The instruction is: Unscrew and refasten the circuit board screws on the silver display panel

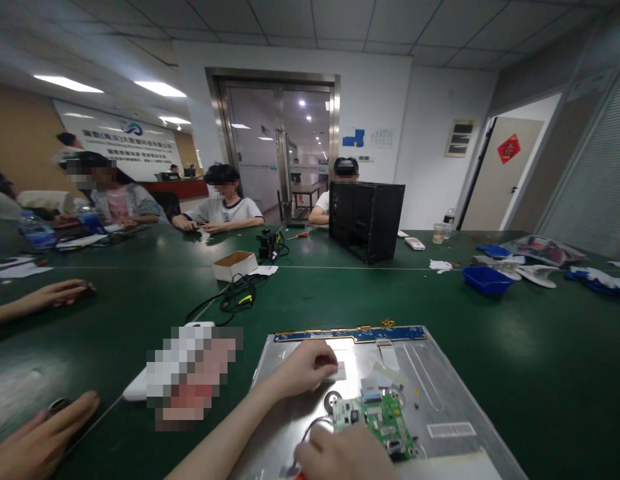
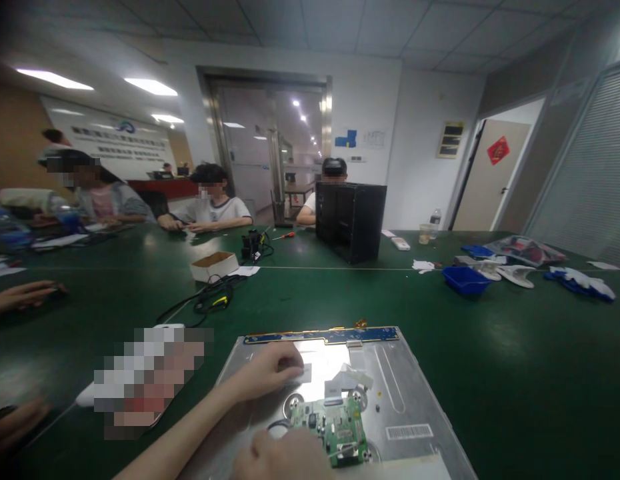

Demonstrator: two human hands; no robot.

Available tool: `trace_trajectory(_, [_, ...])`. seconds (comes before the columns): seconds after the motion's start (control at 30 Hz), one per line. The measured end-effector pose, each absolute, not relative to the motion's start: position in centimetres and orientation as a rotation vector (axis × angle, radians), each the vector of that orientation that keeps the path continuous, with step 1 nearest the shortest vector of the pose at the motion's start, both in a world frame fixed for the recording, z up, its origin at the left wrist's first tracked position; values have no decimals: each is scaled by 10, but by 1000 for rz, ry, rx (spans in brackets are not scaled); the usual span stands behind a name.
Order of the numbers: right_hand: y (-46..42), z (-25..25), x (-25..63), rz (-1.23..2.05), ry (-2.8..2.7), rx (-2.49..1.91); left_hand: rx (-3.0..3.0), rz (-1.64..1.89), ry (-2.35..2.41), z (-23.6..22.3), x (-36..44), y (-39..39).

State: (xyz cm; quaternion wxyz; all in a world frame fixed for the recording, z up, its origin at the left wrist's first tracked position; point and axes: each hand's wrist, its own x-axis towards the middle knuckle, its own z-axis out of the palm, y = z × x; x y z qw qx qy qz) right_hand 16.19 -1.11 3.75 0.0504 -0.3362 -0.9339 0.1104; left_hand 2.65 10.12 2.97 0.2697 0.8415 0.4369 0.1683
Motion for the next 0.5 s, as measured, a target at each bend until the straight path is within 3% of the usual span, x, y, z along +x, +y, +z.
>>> trace_trajectory(0.17, [8,55,209,505,-2638,-1632,2239,362,1112,40,16,98])
trace_trajectory(0.5, [3,37,201,633,-2572,-1718,2236,243,1039,48,10,97])
